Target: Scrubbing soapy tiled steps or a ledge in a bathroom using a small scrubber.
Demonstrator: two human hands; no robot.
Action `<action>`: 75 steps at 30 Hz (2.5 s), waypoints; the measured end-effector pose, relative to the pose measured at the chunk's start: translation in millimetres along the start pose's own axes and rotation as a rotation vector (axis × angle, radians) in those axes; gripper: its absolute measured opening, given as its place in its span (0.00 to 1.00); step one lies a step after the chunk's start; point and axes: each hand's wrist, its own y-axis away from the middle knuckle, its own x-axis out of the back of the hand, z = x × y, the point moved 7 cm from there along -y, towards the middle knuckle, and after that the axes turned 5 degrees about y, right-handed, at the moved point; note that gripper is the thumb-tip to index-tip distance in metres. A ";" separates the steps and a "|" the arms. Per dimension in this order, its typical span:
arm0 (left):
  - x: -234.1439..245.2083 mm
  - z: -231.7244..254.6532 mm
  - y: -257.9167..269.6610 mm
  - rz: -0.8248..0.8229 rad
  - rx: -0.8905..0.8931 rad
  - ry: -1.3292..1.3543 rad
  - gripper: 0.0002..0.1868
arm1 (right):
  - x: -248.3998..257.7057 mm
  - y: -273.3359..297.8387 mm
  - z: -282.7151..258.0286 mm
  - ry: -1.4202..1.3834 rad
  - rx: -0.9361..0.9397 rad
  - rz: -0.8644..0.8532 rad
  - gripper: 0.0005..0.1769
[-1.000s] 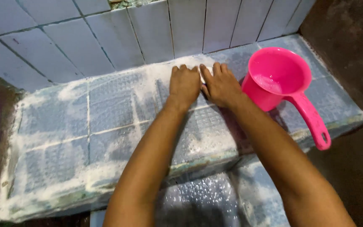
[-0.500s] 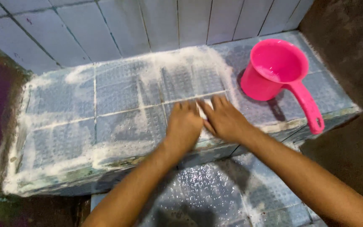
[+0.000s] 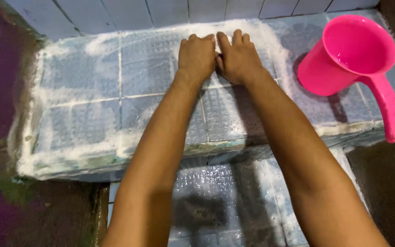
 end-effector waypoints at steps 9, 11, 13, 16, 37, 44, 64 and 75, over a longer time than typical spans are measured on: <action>53.6 53.9 151.7 0.409 -0.306 -0.057 0.07 | 39.7 106.9 -73.1 0.062 0.202 -0.059 0.38; 80.7 63.4 193.1 0.376 -0.319 -0.061 0.09 | 53.4 136.1 -94.9 0.044 0.257 -0.068 0.36; 94.3 68.1 217.1 0.347 -0.336 -0.065 0.11 | 63.8 153.0 -109.7 0.032 0.310 -0.074 0.34; 88.3 60.4 221.4 0.267 -0.323 -0.047 0.10 | 61.3 153.8 -117.7 0.012 0.318 -0.117 0.35; 69.7 6.4 196.7 0.205 -0.165 -0.057 0.16 | 36.6 113.5 -122.8 0.123 0.242 0.049 0.36; 82.7 35.0 268.6 0.209 -0.331 -0.003 0.18 | 67.4 171.9 -149.8 0.002 0.372 -0.089 0.35; 92.0 -0.7 233.0 0.445 -0.193 -0.164 0.02 | 37.2 114.7 -152.1 0.063 0.168 -0.039 0.35; 102.3 -30.9 223.0 0.345 -0.165 -0.116 0.08 | 26.0 84.5 -167.7 -0.016 0.242 -0.101 0.34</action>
